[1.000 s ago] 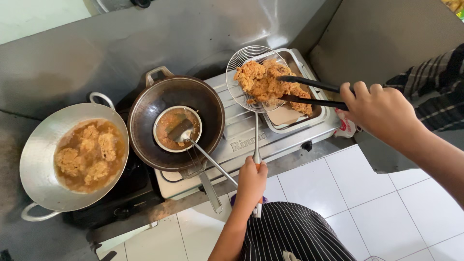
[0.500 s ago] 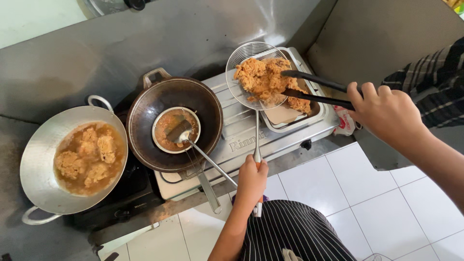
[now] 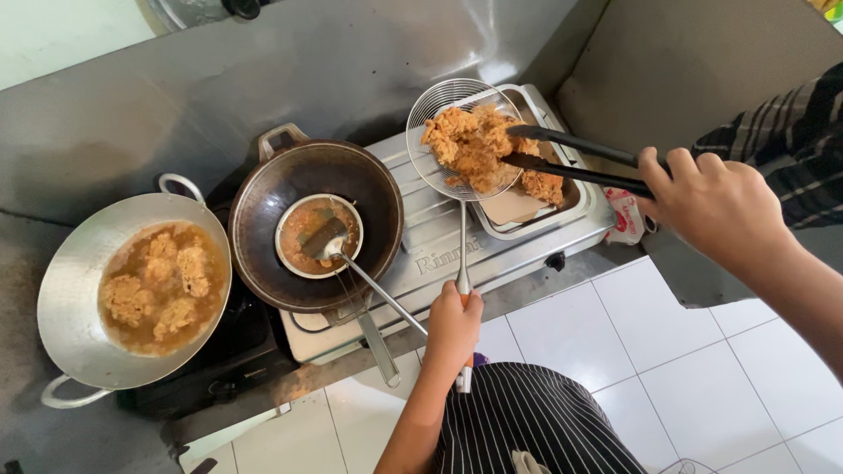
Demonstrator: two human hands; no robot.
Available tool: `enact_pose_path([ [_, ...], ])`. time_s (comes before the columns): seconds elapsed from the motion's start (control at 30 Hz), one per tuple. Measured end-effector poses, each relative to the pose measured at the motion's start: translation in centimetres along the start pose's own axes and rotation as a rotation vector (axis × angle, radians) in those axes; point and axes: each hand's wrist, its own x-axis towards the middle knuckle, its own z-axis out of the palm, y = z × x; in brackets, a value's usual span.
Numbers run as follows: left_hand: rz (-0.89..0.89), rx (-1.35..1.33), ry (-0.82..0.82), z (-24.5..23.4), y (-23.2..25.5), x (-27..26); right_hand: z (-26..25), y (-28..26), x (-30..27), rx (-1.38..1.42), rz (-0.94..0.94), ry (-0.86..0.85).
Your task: The person uses tongs to transfer fried chicken from a strainer into a metal tray, then uses a slotted spoon and strainer to remove small bits of batter from the hot oil before using the tongs to move more chicken pieces between a pan and a strainer.
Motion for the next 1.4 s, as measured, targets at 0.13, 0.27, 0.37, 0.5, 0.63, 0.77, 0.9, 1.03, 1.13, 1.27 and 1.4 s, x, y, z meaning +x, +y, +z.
enact_pose_path([
  [0.13,0.092,0.034,0.033,-0.1,0.1,-0.2,0.2,0.0,-0.5,0.015,-0.006,0.056],
  [0.27,0.006,-0.023,0.011,-0.1,0.1,-0.1,0.3,0.3,-0.8,0.013,0.012,0.102],
  [0.37,0.025,-0.016,0.042,0.2,-0.2,0.1,0.3,0.2,-1.2,0.016,0.023,0.11],
  [0.5,0.066,-0.009,0.082,0.1,-0.3,0.3,-0.1,0.3,-1.6,0.055,0.051,0.112],
  [0.63,-0.042,-0.083,0.039,-0.5,0.3,0.1,-0.3,0.2,-2.4,0.069,0.071,0.156],
  [0.77,-0.025,-0.088,0.053,-0.4,0.7,0.0,0.2,0.0,-2.7,0.075,0.063,0.146],
  [0.9,-0.004,-0.094,0.052,0.0,0.5,0.0,0.5,0.0,-2.8,0.089,0.057,0.167],
  [1.03,-0.017,-0.099,0.036,0.1,0.3,0.1,-0.2,0.2,-3.0,0.053,0.064,0.107],
  [1.13,-0.062,-0.048,0.06,0.0,0.1,0.3,-0.7,0.6,-3.3,0.044,0.073,0.093],
  [1.27,0.026,-0.065,0.142,-0.3,-0.3,0.6,-1.1,1.0,-4.3,0.051,0.093,0.231],
  [1.4,-0.04,-0.106,0.157,-0.9,-0.4,0.7,-0.3,0.8,-5.4,-0.012,0.079,0.25],
])
